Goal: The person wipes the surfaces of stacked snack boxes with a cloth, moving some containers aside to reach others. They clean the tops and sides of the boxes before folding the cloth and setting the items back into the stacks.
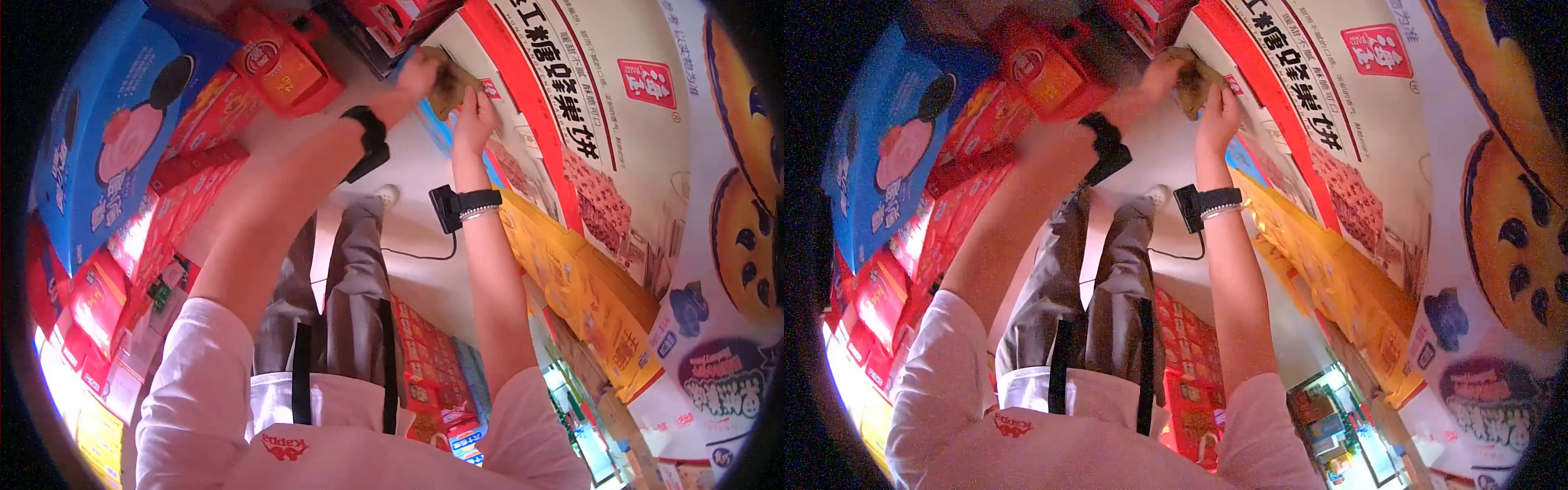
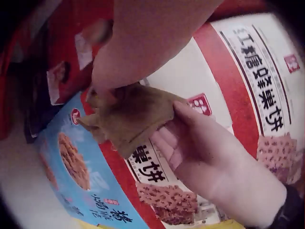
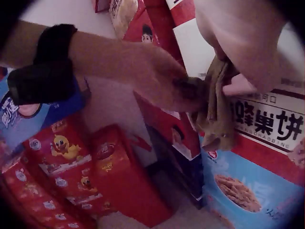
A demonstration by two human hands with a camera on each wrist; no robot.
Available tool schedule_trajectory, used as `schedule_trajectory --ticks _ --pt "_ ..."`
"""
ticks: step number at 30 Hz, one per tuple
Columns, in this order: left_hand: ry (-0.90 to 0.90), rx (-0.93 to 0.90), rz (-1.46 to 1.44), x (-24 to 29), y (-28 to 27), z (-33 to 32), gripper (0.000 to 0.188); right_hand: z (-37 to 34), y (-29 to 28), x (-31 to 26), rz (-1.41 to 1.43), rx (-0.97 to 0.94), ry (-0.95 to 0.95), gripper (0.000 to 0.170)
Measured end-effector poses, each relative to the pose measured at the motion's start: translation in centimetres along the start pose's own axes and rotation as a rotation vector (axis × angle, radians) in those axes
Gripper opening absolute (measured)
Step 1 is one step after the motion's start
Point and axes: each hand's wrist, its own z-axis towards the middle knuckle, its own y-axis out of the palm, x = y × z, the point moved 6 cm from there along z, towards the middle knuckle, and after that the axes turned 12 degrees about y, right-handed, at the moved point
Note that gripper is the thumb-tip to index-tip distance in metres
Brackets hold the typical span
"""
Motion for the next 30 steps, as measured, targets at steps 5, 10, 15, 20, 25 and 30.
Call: schedule_trajectory --ticks 5,10,15,20,25,30 --pt "-0.222 0.088 -0.169 1.3 6.2 -5.1 0.039 -0.2 -6.7 5.6 0.038 0.012 0.116 0.022" --pt "-0.508 -0.082 -0.527 -3.9 16.8 -12.7 0.031 -2.0 -18.0 13.0 0.109 0.25 0.392 0.043" --pt "-0.7 0.091 -1.065 -9.9 26.9 -19.6 0.028 -3.4 -25.9 16.5 0.012 0.387 0.525 0.042" --pt "-0.684 -0.006 -1.269 -3.9 21.3 -19.1 0.028 -3.7 -24.4 14.8 -0.026 0.375 0.496 0.045" --pt "-0.527 0.209 -0.86 -3.1 13.2 -13.0 0.033 -2.2 -16.8 10.5 0.031 0.125 0.447 0.046" --pt "-0.536 0.339 -0.995 2.2 3.6 -4.9 0.033 -0.4 -6.2 4.5 0.16 -0.05 0.437 0.046"
